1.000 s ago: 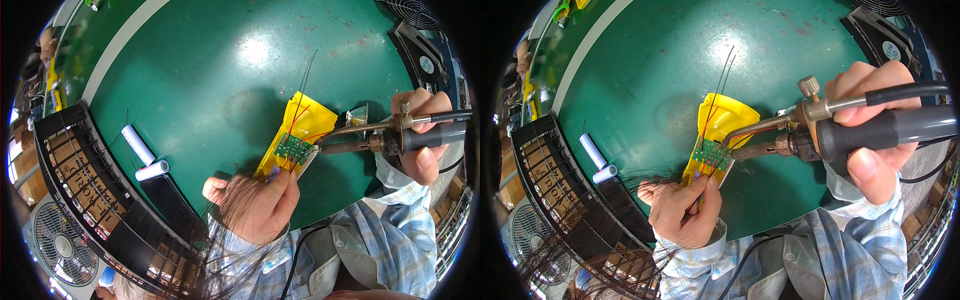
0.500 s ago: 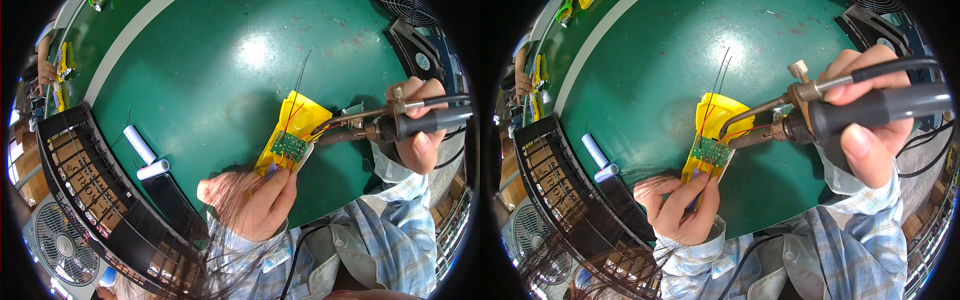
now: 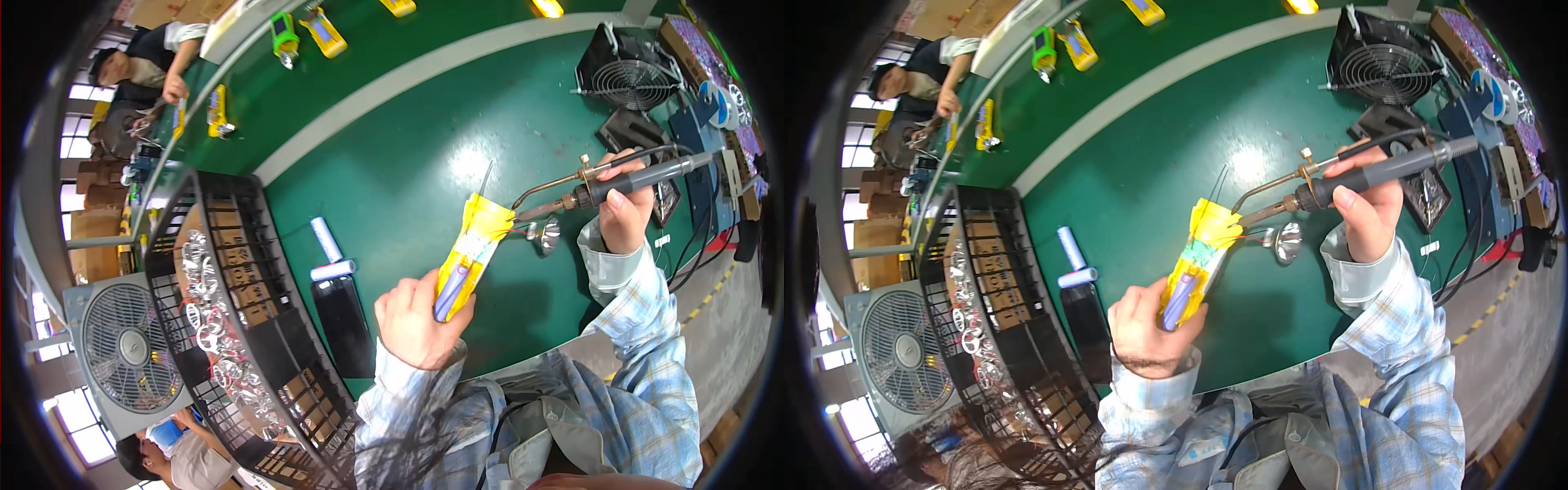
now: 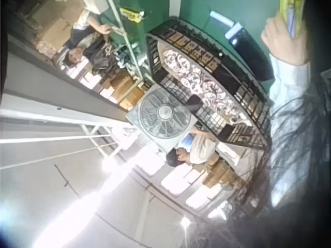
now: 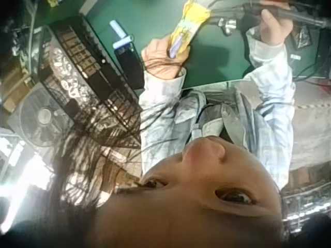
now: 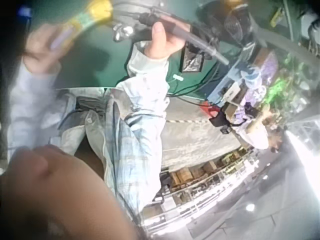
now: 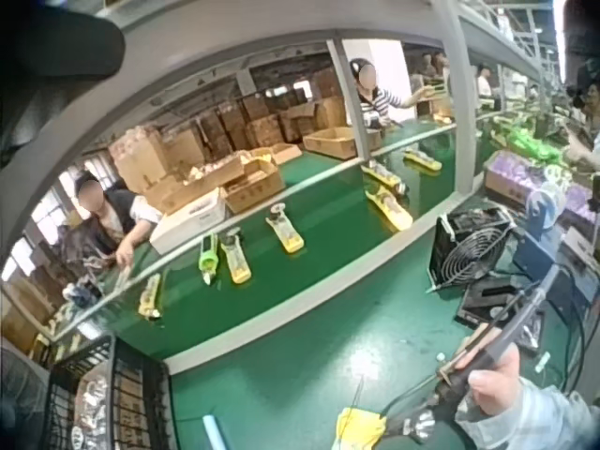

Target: The person solders wires to the circuit boards inside flashlight casings using a soldering iron. The person then places the soldered flashlight casings onto the conveyor belt and picks up new ones to repeat the process.

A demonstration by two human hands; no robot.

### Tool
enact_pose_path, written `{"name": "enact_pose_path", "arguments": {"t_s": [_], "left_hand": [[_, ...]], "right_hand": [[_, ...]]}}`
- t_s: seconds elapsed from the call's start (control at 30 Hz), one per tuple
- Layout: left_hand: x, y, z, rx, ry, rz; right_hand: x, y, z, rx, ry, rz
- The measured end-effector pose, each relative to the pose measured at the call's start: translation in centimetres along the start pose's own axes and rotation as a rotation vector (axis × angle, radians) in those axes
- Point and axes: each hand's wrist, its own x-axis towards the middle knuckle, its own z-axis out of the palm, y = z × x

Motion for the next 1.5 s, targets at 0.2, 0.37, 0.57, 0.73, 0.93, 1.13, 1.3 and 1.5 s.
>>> {"name": "enact_pose_path", "arguments": {"t_s": [0.2,0.37,0.57,0.73,0.93,1.13,1.3,1.5], "left_hand": [[10.0,-1.1,-1.5,-0.134,0.127,-0.033],[22.1,-1.5,3.2,-0.053,0.088,-0.095],[31.1,-1.1,7.6,0.146,-0.039,-0.262],[32.8,-1.3,9.1,0.215,-0.119,-0.353],[33.4,-3.0,7.6,-0.079,0.370,-0.252],[37.1,-10.9,5.5,-0.025,0.550,-0.684],[38.7,-12.6,6.7,0.129,0.106,-0.750],[38.0,-8.9,8.7,0.141,-0.010,-0.734]], "right_hand": [[0.5,-0.5,-0.2,0.106,0.222,-0.205],[0.5,0.1,-0.1,0.080,0.309,-0.173],[0.4,0.1,0.0,0.053,0.283,-0.087],[0.6,0.4,-0.2,0.030,0.268,-0.071],[0.8,0.9,-0.6,0.014,0.247,-0.099],[0.6,0.4,-0.3,-0.002,0.243,-0.010],[0.5,0.7,-0.3,-0.033,0.252,-0.008],[0.2,1.3,-0.7,-0.081,0.254,0.005]]}}
